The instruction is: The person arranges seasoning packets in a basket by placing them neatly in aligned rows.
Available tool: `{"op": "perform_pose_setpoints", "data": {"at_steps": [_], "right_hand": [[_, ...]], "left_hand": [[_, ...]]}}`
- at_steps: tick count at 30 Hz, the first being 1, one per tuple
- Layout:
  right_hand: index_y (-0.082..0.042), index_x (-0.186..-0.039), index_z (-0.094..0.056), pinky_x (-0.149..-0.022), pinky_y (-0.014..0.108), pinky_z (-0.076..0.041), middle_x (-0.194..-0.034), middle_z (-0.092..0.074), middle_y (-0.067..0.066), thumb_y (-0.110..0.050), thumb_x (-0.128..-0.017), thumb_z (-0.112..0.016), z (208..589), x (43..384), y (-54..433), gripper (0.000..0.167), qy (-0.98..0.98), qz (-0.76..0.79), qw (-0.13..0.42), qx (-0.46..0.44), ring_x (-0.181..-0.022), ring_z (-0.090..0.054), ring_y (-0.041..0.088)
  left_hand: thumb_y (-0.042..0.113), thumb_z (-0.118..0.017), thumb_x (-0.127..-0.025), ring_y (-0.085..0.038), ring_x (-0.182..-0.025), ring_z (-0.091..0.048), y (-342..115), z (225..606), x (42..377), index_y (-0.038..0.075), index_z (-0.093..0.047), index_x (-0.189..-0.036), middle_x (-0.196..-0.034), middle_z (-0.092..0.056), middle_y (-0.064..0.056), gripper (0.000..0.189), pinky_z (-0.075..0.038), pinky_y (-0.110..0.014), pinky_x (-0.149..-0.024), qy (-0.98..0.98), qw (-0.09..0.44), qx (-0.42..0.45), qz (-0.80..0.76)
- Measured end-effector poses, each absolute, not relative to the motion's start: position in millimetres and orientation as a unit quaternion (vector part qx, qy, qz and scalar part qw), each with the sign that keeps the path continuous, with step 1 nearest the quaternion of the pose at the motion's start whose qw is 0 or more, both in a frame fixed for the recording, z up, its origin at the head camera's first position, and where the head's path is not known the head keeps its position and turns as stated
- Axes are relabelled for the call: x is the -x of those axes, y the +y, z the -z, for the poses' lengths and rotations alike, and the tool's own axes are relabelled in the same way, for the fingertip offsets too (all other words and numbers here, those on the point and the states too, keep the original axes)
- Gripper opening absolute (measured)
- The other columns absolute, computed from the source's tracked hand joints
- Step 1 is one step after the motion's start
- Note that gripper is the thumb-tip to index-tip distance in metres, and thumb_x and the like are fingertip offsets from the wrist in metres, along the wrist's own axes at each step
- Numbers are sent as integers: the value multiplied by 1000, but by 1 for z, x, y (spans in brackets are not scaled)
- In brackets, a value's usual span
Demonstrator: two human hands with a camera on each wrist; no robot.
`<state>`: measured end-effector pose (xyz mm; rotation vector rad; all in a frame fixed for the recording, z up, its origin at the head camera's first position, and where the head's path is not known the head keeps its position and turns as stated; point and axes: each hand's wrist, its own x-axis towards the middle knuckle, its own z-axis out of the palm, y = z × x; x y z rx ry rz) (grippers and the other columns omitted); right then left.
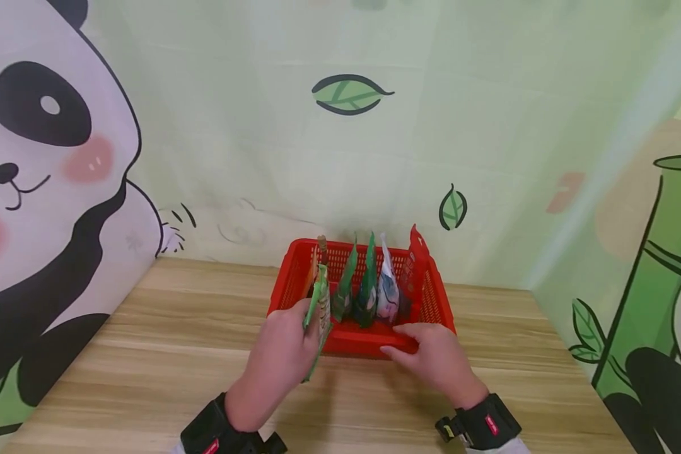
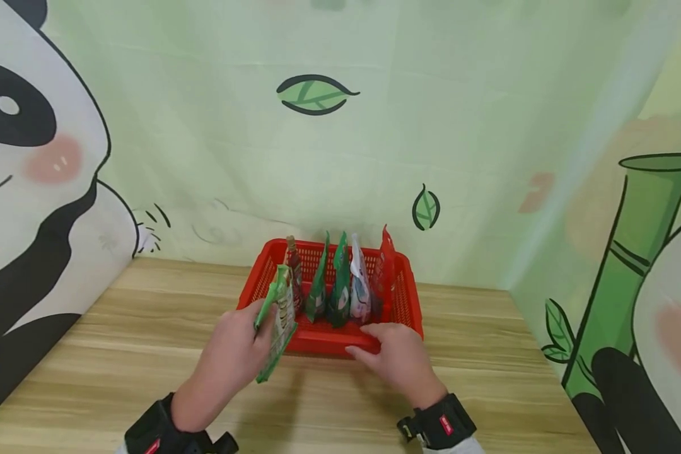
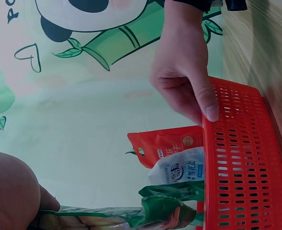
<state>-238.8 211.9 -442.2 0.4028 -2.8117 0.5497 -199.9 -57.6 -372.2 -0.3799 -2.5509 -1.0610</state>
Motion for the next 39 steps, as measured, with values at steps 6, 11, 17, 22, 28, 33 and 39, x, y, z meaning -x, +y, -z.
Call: {"op": "perform_pose_setpoints", "data": {"at_steps": [6, 11, 17, 22, 28, 33, 39], "right_hand": [[-20, -102, -82, -76, 28, -60, -82, -77, -11, -46, -78, -88, 443, 243, 212, 36, -971, -169, 100, -134, -67, -62, 2], [-20, -94, -82, -62, 21, -49, -66, -68, -13, -45, -79, -87, 444, 246, 212, 30, -976, -144, 107, -122, -57, -52, 3], [-18, -86, -82, -56, 21, -43, -59, -64, -11, -44, -78, -88, 447, 248, 212, 27, -978, -127, 119, -112, -53, -48, 5], [-18, -82, -81, -59, 23, -46, -61, -67, -7, -40, -78, -89, 450, 249, 211, 24, -977, -111, 139, -116, -54, -50, 7], [-18, -79, -80, -65, 26, -52, -63, -69, -5, -39, -76, -90, 453, 250, 209, 23, -976, -86, 162, -121, -58, -55, 10], [-17, -79, -80, -63, 26, -52, -64, -70, -4, -37, -76, -91, 453, 249, 208, 23, -973, -81, 173, -131, -58, -57, 10], [-18, -81, -81, -65, 27, -54, -65, -71, -5, -38, -76, -91, 455, 249, 207, 23, -971, -89, 178, -133, -59, -58, 10]], "left_hand": [[9, -69, -96, -16, -66, -69, -59, 371, 201, -4, -69, -113, -92, -76, -15, 21, -56, -22, -54, -906, 158, 112, 376], [11, -68, -97, -18, -70, -72, -59, 371, 202, -3, -69, -114, -94, -76, -15, 22, -59, -26, -58, -906, 164, 113, 374], [12, -68, -98, -21, -73, -73, -58, 372, 203, -4, -69, -115, -96, -76, -16, 23, -61, -30, -61, -906, 165, 112, 374], [12, -67, -98, -18, -67, -70, -58, 372, 204, -4, -69, -113, -92, -75, -15, 21, -58, -24, -56, -905, 164, 111, 376], [12, -65, -99, -16, -61, -66, -62, 373, 209, -4, -68, -111, -89, -75, -16, 21, -53, -21, -50, -903, 173, 112, 376], [15, -62, -102, -20, -64, -70, -68, 369, 222, -4, -69, -110, -90, -75, -18, 22, -56, -26, -51, -905, 178, 100, 372], [16, -54, -104, -17, -55, -57, -80, 357, 252, -2, -67, -92, -71, -67, -13, 25, -43, -24, -43, -912, 203, 91, 344]]}}
